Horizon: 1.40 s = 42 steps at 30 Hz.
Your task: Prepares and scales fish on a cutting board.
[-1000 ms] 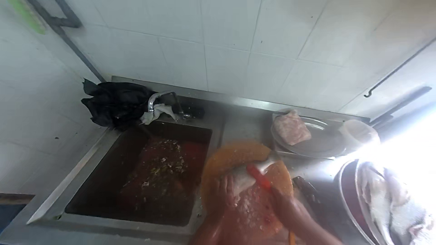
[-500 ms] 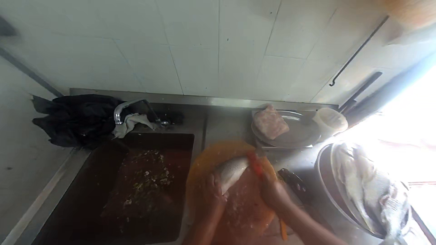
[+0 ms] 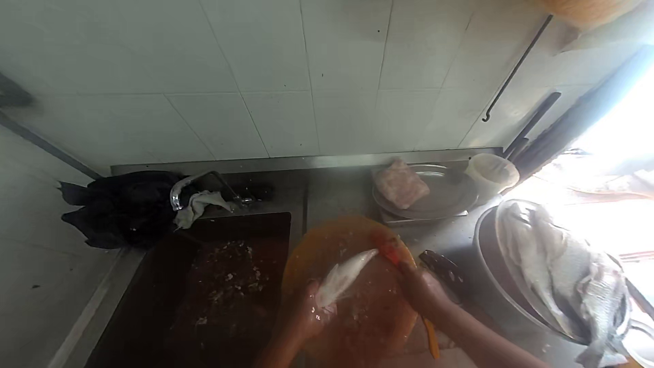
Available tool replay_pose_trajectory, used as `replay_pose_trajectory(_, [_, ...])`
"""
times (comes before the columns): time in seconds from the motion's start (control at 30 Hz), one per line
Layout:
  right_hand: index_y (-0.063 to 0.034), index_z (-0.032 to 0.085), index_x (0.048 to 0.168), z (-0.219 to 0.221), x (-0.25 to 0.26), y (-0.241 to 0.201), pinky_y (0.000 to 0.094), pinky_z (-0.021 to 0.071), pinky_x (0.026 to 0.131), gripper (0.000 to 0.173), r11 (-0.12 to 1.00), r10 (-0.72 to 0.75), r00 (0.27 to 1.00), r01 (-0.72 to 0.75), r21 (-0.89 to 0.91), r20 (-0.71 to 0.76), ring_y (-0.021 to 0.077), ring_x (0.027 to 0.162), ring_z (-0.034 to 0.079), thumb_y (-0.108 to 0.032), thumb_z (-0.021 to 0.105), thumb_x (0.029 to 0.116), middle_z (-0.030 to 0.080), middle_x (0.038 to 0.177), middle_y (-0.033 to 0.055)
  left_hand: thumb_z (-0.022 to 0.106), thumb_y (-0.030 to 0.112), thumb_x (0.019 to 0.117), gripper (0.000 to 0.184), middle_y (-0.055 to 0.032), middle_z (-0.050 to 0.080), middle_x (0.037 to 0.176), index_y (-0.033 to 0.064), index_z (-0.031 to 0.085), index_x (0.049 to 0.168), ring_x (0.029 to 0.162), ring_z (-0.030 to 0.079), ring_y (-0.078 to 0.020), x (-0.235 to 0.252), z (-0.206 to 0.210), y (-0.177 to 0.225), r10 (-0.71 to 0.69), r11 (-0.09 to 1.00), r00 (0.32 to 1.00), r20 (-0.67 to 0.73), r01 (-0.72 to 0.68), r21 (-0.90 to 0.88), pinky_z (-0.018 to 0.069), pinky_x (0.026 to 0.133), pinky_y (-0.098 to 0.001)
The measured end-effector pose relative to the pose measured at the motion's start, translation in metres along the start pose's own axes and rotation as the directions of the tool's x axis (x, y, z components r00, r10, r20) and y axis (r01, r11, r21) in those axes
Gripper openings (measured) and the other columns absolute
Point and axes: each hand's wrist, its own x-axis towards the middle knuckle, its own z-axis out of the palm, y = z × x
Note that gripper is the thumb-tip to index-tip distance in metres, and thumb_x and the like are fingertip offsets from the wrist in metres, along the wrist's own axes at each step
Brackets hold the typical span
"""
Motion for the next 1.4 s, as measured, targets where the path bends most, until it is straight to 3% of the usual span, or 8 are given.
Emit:
replay_pose_trajectory(0.23, [-0.0099,0.055,0.139,-0.023,0.018,-0.036,0.0656,0.0541,0.090,0.042,0.995,-0.074,0.983,0.084,-0.052,0.170,0.0423,0.109,0.068,-0.035,0.046,0.1071,0.069,0.116,0.0207,0.087,0.043,0.0730,0.066,-0.0105,0.071,0.105,0.0084,0.063,0.124,0.091,0.071,-0.0212,-0.014,0.015,-0.014,-0.116,0.884,0.982,0.148,0.170,-0.436,0.0598,0.084,-0.0437])
replay_pose_trajectory(0.33, [-0.0092,0.059,0.127,-0.029,0.019,-0.049,0.0630,0.0546,0.085,0.035,0.987,-0.164,0.962,0.161,0.029,0.217,0.0381,0.101,0.068,-0.035,0.048,0.1065,0.068,0.107,0.0180,0.088,0.041,0.0755,0.067,-0.0130,0.071,0.107,0.0069,0.062,0.127,0.091,0.072,-0.0242,-0.018,0.013,-0.017,-0.178,0.801,0.967,0.182,0.250,-0.545,0.0609,0.081,-0.0460])
replay_pose_trajectory(0.43, [-0.0105,0.058,0.134,-0.024,0.027,-0.038,0.0643,0.0546,0.089,0.038,0.990,-0.105,0.980,0.119,-0.071,0.169,0.0408,0.107,0.069,-0.033,0.048,0.1058,0.069,0.115,0.0196,0.088,0.037,0.0777,0.068,-0.0158,0.070,0.111,0.0075,0.059,0.131,0.090,0.073,-0.0276,-0.022,0.017,-0.019,-0.238,0.747,0.949,0.205,0.314,-0.587,0.0628,0.077,-0.0483])
replay_pose_trajectory(0.53, [-0.0064,0.047,0.142,-0.012,0.000,-0.069,0.0657,0.0553,0.085,0.043,0.990,-0.046,0.972,0.076,-0.120,0.232,0.0456,0.105,0.069,-0.027,0.047,0.1048,0.068,0.114,0.0244,0.088,0.039,0.0751,0.068,-0.0147,0.071,0.110,0.0066,0.061,0.128,0.095,0.072,-0.0264,-0.014,0.020,-0.021,-0.241,0.766,0.952,0.188,0.306,-0.565,0.0606,0.084,-0.0481])
replay_pose_trajectory(0.87, [-0.0155,0.046,0.149,0.005,-0.055,-0.087,0.0636,0.0566,0.081,0.049,0.986,-0.164,0.932,0.167,0.018,0.324,0.0425,0.094,0.072,-0.043,0.040,0.1091,0.071,0.100,0.0208,0.088,0.044,0.0745,0.075,-0.0146,0.069,0.113,0.0028,0.057,0.130,0.103,0.070,-0.0248,-0.012,0.024,-0.026,-0.267,0.781,0.945,0.191,0.328,-0.532,0.0573,0.092,-0.0463])
replay_pose_trajectory(0.97, [-0.0162,0.054,0.140,0.003,-0.027,-0.065,0.0636,0.0567,0.082,0.044,0.993,-0.114,0.967,0.104,0.055,0.228,0.0399,0.097,0.071,-0.044,0.044,0.1069,0.071,0.103,0.0180,0.088,0.043,0.0732,0.077,-0.0131,0.070,0.115,0.0049,0.057,0.132,0.104,0.070,-0.0236,-0.010,0.030,-0.025,-0.238,0.780,0.960,0.148,0.280,-0.559,0.0583,0.093,-0.0457])
replay_pose_trajectory(1.17, [-0.0175,0.052,0.145,-0.009,-0.076,-0.075,0.0633,0.0574,0.077,0.047,0.978,-0.207,0.951,0.196,0.071,0.229,0.0408,0.088,0.072,-0.045,0.045,0.1074,0.072,0.095,0.0187,0.084,0.047,0.0735,0.072,-0.0120,0.070,0.113,0.0065,0.062,0.128,0.104,0.069,-0.0241,-0.018,0.031,-0.012,-0.217,0.895,0.976,-0.007,0.196,-0.400,0.0559,0.095,-0.0478])
replay_pose_trajectory(1.4, [-0.0102,0.044,0.144,-0.026,-0.062,-0.062,0.0588,0.0587,0.077,0.044,0.989,-0.061,0.988,0.079,-0.123,0.143,0.0400,0.090,0.073,-0.035,0.038,0.1086,0.070,0.095,0.0179,0.071,0.037,0.0883,0.073,-0.0160,0.067,0.128,0.0081,0.047,0.150,0.114,0.068,-0.0336,-0.036,0.022,0.052,-0.115,0.966,0.977,-0.178,0.151,0.208,0.0563,0.093,-0.0521])
